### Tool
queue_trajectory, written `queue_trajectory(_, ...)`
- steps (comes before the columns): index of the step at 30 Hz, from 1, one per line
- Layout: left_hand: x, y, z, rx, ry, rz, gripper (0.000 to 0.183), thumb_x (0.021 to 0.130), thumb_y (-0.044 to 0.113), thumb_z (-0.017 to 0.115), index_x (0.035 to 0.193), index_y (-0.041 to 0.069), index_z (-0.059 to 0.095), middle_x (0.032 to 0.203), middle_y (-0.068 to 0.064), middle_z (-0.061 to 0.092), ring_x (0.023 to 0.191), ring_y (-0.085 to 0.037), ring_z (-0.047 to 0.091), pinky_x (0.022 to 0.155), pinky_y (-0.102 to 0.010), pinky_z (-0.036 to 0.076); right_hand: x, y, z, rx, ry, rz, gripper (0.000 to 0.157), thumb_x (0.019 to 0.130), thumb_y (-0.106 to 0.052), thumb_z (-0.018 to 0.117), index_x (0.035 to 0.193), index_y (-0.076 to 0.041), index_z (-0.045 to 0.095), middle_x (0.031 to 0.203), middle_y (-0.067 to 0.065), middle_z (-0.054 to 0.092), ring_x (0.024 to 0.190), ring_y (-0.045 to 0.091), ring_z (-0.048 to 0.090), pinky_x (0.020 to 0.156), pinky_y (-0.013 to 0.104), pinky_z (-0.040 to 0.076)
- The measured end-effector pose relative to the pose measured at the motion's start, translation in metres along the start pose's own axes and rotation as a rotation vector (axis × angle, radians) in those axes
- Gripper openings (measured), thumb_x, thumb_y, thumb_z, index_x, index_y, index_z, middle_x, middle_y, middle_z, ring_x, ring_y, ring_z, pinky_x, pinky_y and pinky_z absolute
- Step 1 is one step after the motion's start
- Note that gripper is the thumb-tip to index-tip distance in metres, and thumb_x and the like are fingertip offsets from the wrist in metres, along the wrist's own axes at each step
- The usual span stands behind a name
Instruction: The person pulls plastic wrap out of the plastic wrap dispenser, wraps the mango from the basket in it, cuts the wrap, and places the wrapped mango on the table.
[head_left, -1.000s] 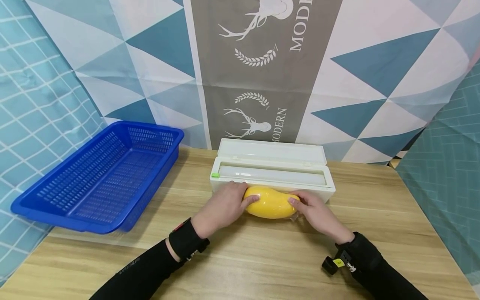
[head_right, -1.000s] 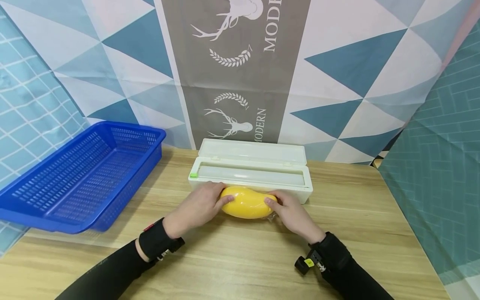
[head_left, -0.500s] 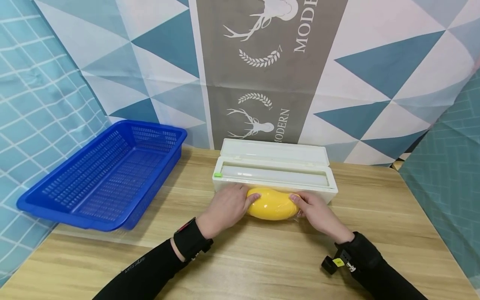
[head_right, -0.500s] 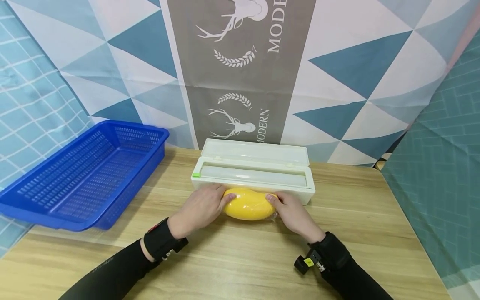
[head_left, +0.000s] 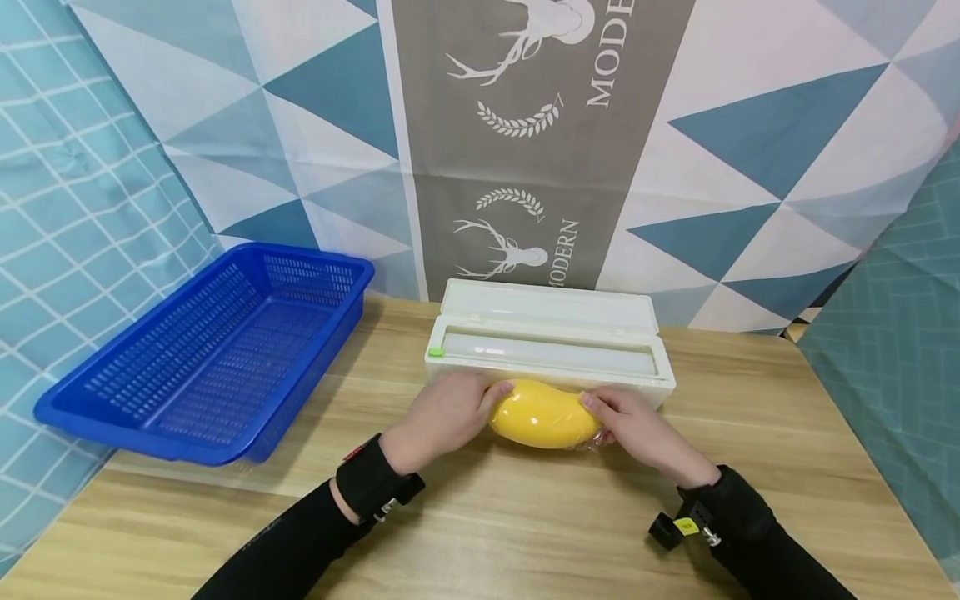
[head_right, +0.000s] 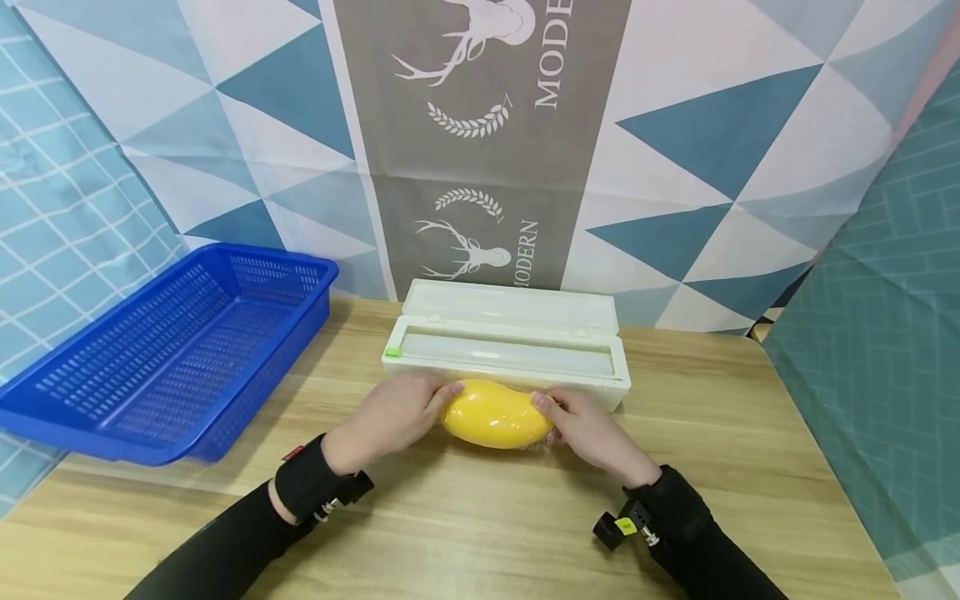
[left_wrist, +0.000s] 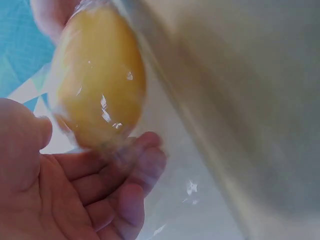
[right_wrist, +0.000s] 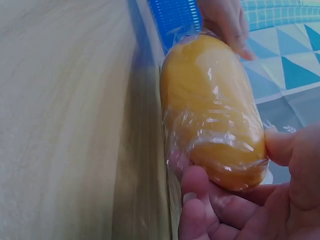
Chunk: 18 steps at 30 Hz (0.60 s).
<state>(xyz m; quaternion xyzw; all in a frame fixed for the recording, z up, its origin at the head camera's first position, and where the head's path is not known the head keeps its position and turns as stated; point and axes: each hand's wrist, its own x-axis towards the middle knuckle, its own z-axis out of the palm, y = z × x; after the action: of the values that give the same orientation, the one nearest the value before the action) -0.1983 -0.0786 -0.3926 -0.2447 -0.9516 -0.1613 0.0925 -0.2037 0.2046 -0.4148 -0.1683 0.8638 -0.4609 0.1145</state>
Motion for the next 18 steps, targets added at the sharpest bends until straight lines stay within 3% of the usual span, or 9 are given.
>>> queue_trajectory(3,-0.002,0.005,-0.01,0.088,0.081,0.033,0.048,0.104,0.05,0.046,0.077,0.015,0.062,0.065,0.003,0.051,0.064,-0.016,0.053,0.06,-0.032,0.046,-0.001,-0.002,-0.003,0.007,-0.024,0.006,0.041,0.105,-0.042,0.047,0.106,-0.006,0.067,0.086,0.007,0.062,0.074,0.022,0.059,0.065,0.034,0.052)
queue_trajectory(5,-0.003,0.009,-0.014,0.151,0.117,0.077,0.049,0.098,0.057,0.053,0.097,0.011,0.069,0.084,-0.002,0.063,0.081,-0.02,0.059,0.071,-0.033,0.051,-0.002,-0.003,-0.005,0.007,-0.036,0.003,0.041,0.106,-0.042,0.046,0.106,-0.006,0.067,0.086,0.006,0.062,0.075,0.023,0.059,0.065,0.034,0.052)
queue_trajectory(7,-0.004,0.015,-0.016,0.171,0.116,0.139,0.059,0.091,0.061,0.062,0.122,0.011,0.065,0.111,-0.006,0.065,0.103,-0.024,0.058,0.086,-0.038,0.051,-0.004,-0.004,-0.007,-0.005,-0.046,-0.006,0.04,0.106,-0.041,0.046,0.105,-0.006,0.066,0.084,0.006,0.061,0.073,0.023,0.057,0.064,0.032,0.049)
queue_trajectory(9,-0.005,0.02,-0.015,0.162,0.083,0.197,0.074,0.084,0.061,0.071,0.138,0.013,0.056,0.131,-0.008,0.058,0.118,-0.027,0.052,0.096,-0.041,0.048,-0.005,-0.004,-0.008,-0.023,-0.052,-0.02,0.039,0.106,-0.04,0.046,0.103,-0.007,0.065,0.081,0.006,0.059,0.071,0.022,0.055,0.062,0.029,0.046)
queue_trajectory(13,-0.005,0.023,-0.007,0.14,0.012,0.265,0.087,0.074,0.049,0.086,0.145,0.016,0.049,0.14,-0.005,0.051,0.123,-0.025,0.048,0.1,-0.04,0.045,-0.006,-0.006,-0.009,-0.046,-0.063,-0.045,0.036,0.106,-0.04,0.047,0.102,-0.008,0.063,0.08,0.006,0.055,0.07,0.021,0.051,0.06,0.027,0.041)
queue_trajectory(18,-0.006,0.021,0.001,0.139,0.011,0.287,0.089,0.07,0.041,0.091,0.144,0.014,0.049,0.136,-0.003,0.054,0.113,-0.023,0.051,0.096,-0.035,0.045,-0.009,-0.007,-0.012,-0.09,-0.069,-0.068,0.035,0.106,-0.04,0.046,0.106,-0.01,0.064,0.087,0.004,0.058,0.077,0.022,0.054,0.065,0.03,0.046)
